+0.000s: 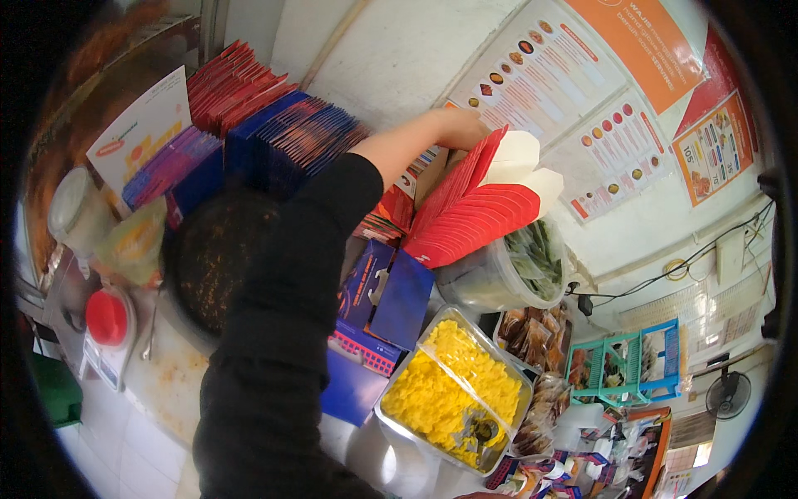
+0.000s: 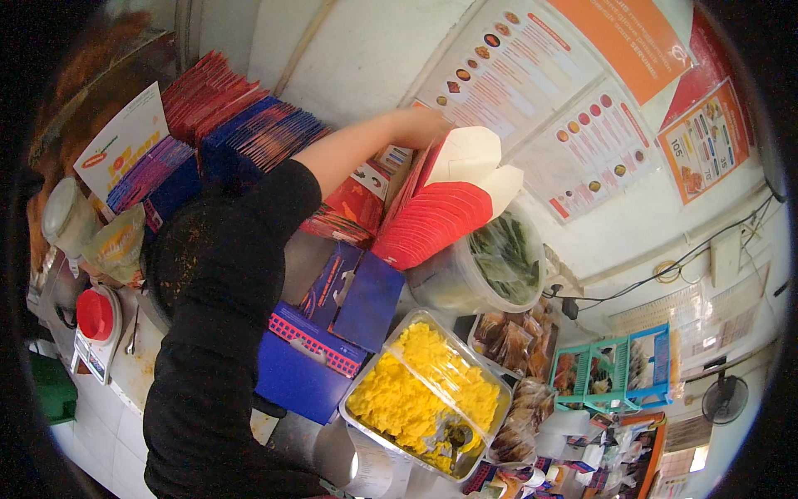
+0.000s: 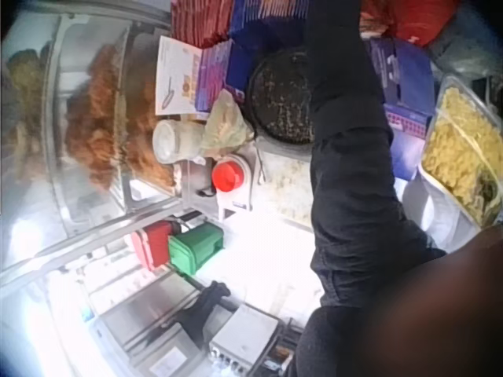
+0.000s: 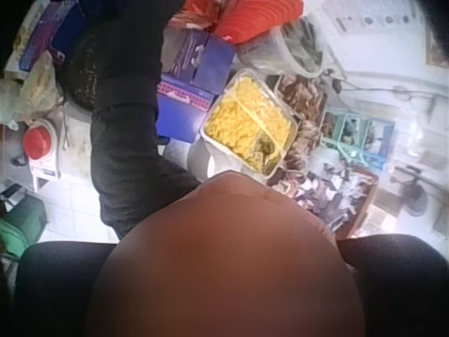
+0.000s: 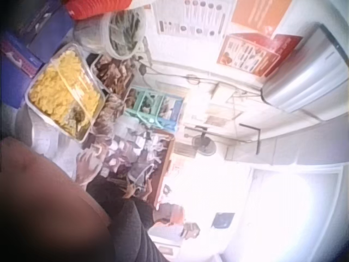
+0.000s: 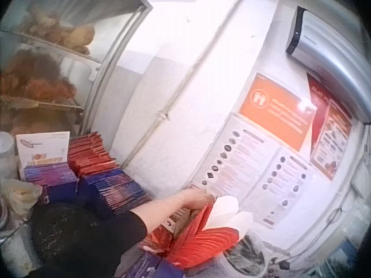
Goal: The person retrieves printed receipts, then assembles food orders by placing steamed buns into paper bags, adding fried chicken pieces, and topping them with scrambled eggs. The person also handles packaging materials and organizes items on the counter.
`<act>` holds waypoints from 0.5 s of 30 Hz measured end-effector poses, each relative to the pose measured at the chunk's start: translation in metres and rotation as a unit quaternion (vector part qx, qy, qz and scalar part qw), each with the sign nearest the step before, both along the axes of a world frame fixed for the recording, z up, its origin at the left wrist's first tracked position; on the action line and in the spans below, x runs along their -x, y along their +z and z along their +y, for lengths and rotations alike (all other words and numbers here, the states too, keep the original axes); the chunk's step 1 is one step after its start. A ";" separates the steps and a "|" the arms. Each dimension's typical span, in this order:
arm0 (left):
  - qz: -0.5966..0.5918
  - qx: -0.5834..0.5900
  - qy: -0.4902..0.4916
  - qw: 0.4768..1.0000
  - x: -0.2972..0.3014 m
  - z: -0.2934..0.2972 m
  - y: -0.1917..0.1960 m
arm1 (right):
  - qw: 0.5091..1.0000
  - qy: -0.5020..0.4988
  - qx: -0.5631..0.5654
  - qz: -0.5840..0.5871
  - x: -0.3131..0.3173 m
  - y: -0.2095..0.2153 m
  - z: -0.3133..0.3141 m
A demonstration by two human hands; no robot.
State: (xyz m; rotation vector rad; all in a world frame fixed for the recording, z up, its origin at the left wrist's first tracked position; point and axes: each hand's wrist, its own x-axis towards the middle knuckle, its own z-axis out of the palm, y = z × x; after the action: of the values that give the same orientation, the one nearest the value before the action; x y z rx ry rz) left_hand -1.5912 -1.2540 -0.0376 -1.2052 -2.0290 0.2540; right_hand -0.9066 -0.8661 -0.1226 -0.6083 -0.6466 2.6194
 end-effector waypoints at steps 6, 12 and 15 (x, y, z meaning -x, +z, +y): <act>-0.029 0.013 0.083 0.996 -0.017 -0.011 -0.012 | 0.996 -0.024 0.066 0.049 -0.002 -0.004 0.001; -0.074 -0.017 0.143 0.987 -0.047 -0.017 0.011 | 0.980 -0.026 0.180 0.079 -0.019 -0.026 0.025; -0.080 -0.060 0.115 0.988 -0.056 -0.014 0.019 | 0.999 -0.030 -0.012 -0.007 -0.026 -0.034 0.031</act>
State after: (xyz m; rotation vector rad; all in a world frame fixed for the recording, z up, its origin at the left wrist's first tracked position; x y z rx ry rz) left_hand -1.5348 -1.2681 -0.0182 -0.9433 -2.2909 0.1472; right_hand -0.8803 -0.8350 -0.1562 -0.6297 -0.6527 2.5517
